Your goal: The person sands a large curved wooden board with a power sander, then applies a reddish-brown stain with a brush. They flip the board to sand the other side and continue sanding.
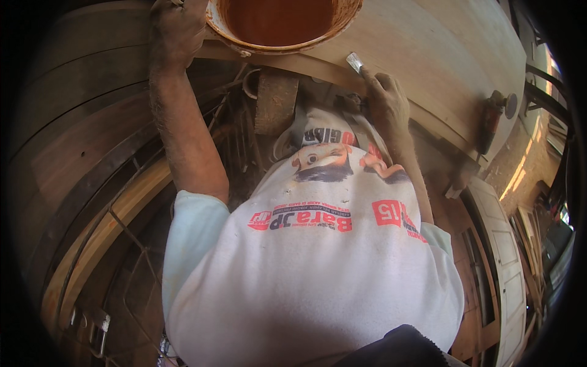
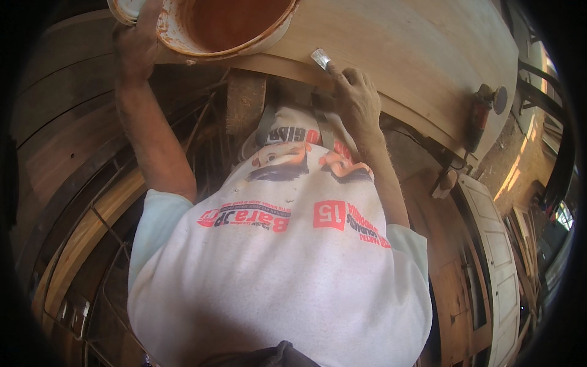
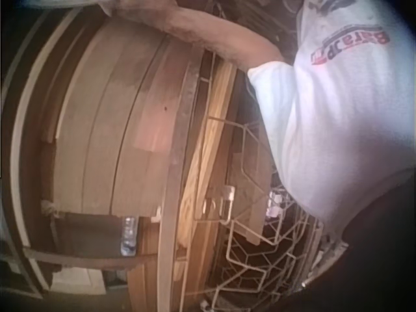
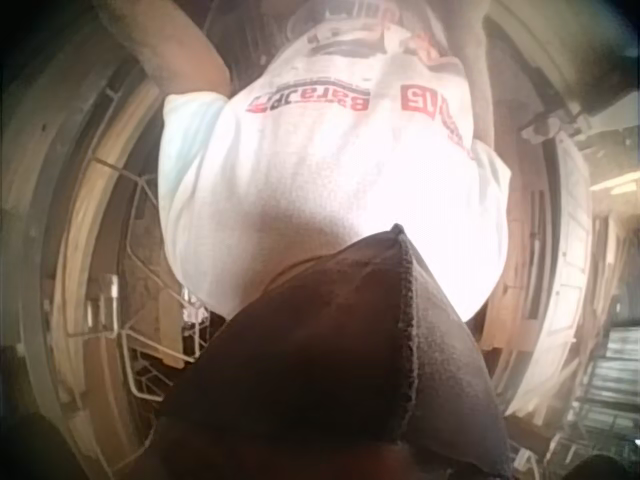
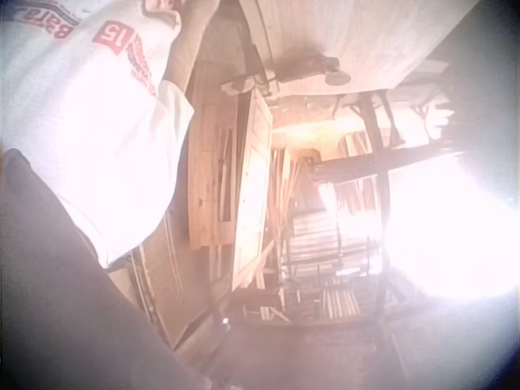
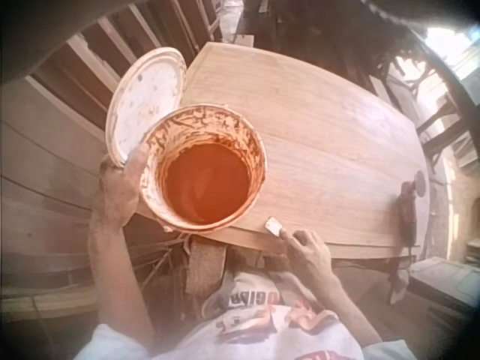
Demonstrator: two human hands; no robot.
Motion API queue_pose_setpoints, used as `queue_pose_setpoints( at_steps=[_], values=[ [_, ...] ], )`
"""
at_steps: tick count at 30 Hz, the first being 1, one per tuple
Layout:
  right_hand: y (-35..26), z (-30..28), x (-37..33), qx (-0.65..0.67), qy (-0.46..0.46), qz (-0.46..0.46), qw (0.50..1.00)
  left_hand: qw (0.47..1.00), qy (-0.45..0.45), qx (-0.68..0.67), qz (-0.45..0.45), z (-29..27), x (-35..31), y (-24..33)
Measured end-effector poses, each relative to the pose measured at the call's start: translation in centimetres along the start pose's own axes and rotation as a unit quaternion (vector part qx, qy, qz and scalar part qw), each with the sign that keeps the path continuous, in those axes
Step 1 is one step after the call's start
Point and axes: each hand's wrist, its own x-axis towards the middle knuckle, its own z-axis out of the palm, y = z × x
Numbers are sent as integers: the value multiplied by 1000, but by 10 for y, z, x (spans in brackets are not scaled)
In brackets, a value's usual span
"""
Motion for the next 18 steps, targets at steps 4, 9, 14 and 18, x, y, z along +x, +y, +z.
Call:
queue_pose_setpoints(
  at_steps=[4,9,14,18],
  values=[
    [2,7,-8,-19,-28,-7,999,1000,-17,-1,-16,-3,1,0],
    [-9,-7,-8,16,-44,43,998,1000,-7,-10,16,2,1,-2],
    [-20,0,-1,39,-22,40,998,1000,-4,-22,-17,3,0,0],
    [-16,-5,-11,27,-42,38,998,1000,-6,-7,1,6,1,-1]
  ],
)
